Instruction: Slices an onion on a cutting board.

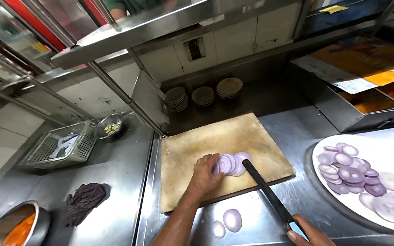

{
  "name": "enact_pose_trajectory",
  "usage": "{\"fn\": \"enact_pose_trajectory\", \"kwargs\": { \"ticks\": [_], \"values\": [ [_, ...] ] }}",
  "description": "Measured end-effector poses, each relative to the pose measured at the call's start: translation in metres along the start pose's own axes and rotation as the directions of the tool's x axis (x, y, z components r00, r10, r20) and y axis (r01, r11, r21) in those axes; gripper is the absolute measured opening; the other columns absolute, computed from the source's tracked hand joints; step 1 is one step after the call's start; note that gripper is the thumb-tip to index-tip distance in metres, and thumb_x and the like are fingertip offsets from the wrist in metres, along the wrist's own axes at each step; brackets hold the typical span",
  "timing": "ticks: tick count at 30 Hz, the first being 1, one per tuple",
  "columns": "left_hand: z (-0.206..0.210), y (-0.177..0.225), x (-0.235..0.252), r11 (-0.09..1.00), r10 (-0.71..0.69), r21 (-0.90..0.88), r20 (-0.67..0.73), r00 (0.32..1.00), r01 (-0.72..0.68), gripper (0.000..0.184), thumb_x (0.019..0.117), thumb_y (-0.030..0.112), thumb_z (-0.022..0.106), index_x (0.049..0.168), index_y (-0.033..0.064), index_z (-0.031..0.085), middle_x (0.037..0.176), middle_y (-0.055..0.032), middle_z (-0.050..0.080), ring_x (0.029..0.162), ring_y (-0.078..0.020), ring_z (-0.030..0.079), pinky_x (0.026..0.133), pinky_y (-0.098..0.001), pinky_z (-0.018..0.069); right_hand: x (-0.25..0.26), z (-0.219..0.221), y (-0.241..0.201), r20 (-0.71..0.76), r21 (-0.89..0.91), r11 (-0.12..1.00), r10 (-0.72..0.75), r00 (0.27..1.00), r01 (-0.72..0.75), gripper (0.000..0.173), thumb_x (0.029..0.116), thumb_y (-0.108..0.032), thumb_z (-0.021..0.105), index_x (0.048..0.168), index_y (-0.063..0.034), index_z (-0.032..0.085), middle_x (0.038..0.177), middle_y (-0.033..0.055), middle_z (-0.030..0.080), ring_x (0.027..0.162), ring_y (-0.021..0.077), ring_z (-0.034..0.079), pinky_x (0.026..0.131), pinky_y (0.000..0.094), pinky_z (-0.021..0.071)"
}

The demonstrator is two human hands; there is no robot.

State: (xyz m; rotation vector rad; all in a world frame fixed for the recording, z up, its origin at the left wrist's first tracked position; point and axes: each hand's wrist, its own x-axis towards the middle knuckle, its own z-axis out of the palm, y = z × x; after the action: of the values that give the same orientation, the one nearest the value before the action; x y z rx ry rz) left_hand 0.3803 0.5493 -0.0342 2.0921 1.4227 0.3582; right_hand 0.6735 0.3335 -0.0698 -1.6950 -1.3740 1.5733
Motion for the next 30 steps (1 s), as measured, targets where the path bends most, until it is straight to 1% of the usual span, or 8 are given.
{"fn": "enact_pose_trajectory", "kwargs": {
  "ticks": [4, 7, 11, 15, 19, 23, 28, 30],
  "values": [
    [0.004, 0.017, 0.008, 0.982, -0.013, 0.188, 0.087, 0.996, -0.004, 0.071, 0.0877, 0.042, 0.077, 0.151, 0.021, 0.052, 0.143, -0.0096, 0.057, 0.131, -0.0299, 0.052, 0.11, -0.0565, 0.0379, 0.005, -0.003, -0.001, 0.008, -0.023, 1.0, 0.001, 1.0, -0.001, 0.043, 0.1054, -0.034, 0.051, 0.13, 0.0009, 0.049, 0.078, 0.0135, 0.061, 0.059, 0.0266, 0.063, 0.057, 0.0472, 0.0554],
    [0.005, 0.017, 0.012, 0.986, 0.01, 0.165, 0.092, 0.996, -0.025, 0.066, 0.0876, 0.039, 0.078, 0.147, 0.0198, 0.057, 0.137, -0.0114, 0.06, 0.126, -0.0302, 0.055, 0.109, -0.0552, 0.0393, 0.004, -0.005, -0.001, -0.006, -0.021, 0.999, 0.029, 1.0, -0.029, 0.042, 0.1049, -0.033, 0.051, 0.13, 0.0009, 0.049, 0.079, 0.0139, 0.062, 0.06, 0.027, 0.063, 0.057, 0.0476, 0.0552],
    [0.004, 0.008, 0.012, 0.999, 0.036, -0.024, 0.061, 0.998, -0.035, 0.067, 0.0845, 0.035, 0.082, 0.144, 0.0155, 0.059, 0.134, -0.0115, 0.061, 0.12, -0.0272, 0.06, 0.105, -0.0535, 0.046, 0.002, -0.005, 0.004, -0.02, 0.02, 1.0, 0.009, 1.0, -0.009, 0.042, 0.1052, -0.033, 0.051, 0.129, 0.0013, 0.049, 0.079, 0.0133, 0.061, 0.059, 0.026, 0.062, 0.056, 0.0471, 0.0551],
    [0.002, 0.001, 0.01, 0.952, 0.015, -0.304, 0.017, 1.0, -0.01, 0.073, 0.0826, 0.028, 0.085, 0.147, 0.0142, 0.053, 0.136, -0.0112, 0.059, 0.115, -0.0203, 0.063, 0.099, -0.0402, 0.0547, 0.004, -0.004, 0.004, -0.02, 0.038, 0.999, -0.024, 1.0, 0.024, 0.041, 0.1054, -0.032, 0.051, 0.128, 0.002, 0.05, 0.077, 0.0127, 0.06, 0.058, 0.0248, 0.062, 0.055, 0.0456, 0.055],
    [-0.001, -0.007, 0.011, 0.777, 0.013, -0.627, -0.072, 0.997, -0.055, 0.077, 0.0822, 0.026, 0.081, 0.151, 0.0165, 0.048, 0.138, -0.0097, 0.058, 0.117, -0.0206, 0.063, 0.097, -0.0402, 0.0558, 0.005, -0.004, 0.0, -0.007, 0.04, 0.999, -0.035, 0.999, 0.036, 0.042, 0.1056, -0.032, 0.051, 0.129, 0.0021, 0.049, 0.076, 0.012, 0.06, 0.058, 0.0248, 0.062, 0.056, 0.046, 0.0556],
    [-0.001, -0.015, 0.006, 0.586, 0.007, -0.791, -0.214, 0.977, -0.177, 0.075, 0.0778, 0.023, 0.086, 0.141, 0.0143, 0.047, 0.135, -0.0094, 0.062, 0.122, -0.0236, 0.062, 0.101, -0.0411, 0.0535, 0.005, -0.003, -0.001, -0.011, 0.044, 0.999, -0.022, 1.0, 0.022, 0.041, 0.1051, -0.031, 0.051, 0.128, 0.0023, 0.049, 0.076, 0.0112, 0.06, 0.058, 0.0241, 0.062, 0.055, 0.0451, 0.0554],
    [0.009, -0.046, -0.031, 0.859, -0.003, -0.5, -0.229, 0.973, -0.115, 0.072, 0.0758, 0.025, 0.085, 0.137, 0.0067, 0.052, 0.135, -0.0088, 0.064, 0.127, -0.0201, 0.06, 0.108, -0.0405, 0.0513, 0.003, -0.004, 0.002, -0.038, 0.071, 0.997, -0.014, 0.999, 0.016, 0.038, 0.1047, -0.029, 0.052, 0.125, 0.0027, 0.049, 0.077, 0.0106, 0.06, 0.058, 0.0227, 0.061, 0.055, 0.0437, 0.0553],
    [0.009, -0.047, -0.041, 0.97, -0.013, -0.24, -0.18, 0.984, -0.031, 0.074, 0.0786, 0.03, 0.082, 0.142, 0.0058, 0.054, 0.143, -0.0109, 0.059, 0.14, -0.0257, 0.048, 0.118, -0.0487, 0.0375, 0.005, -0.003, 0.002, -0.028, 0.064, 0.998, -0.008, 1.0, 0.01, 0.039, 0.1046, -0.03, 0.052, 0.126, 0.0021, 0.05, 0.076, 0.0102, 0.059, 0.057, 0.0225, 0.061, 0.055, 0.0435, 0.0548]
  ]
}}
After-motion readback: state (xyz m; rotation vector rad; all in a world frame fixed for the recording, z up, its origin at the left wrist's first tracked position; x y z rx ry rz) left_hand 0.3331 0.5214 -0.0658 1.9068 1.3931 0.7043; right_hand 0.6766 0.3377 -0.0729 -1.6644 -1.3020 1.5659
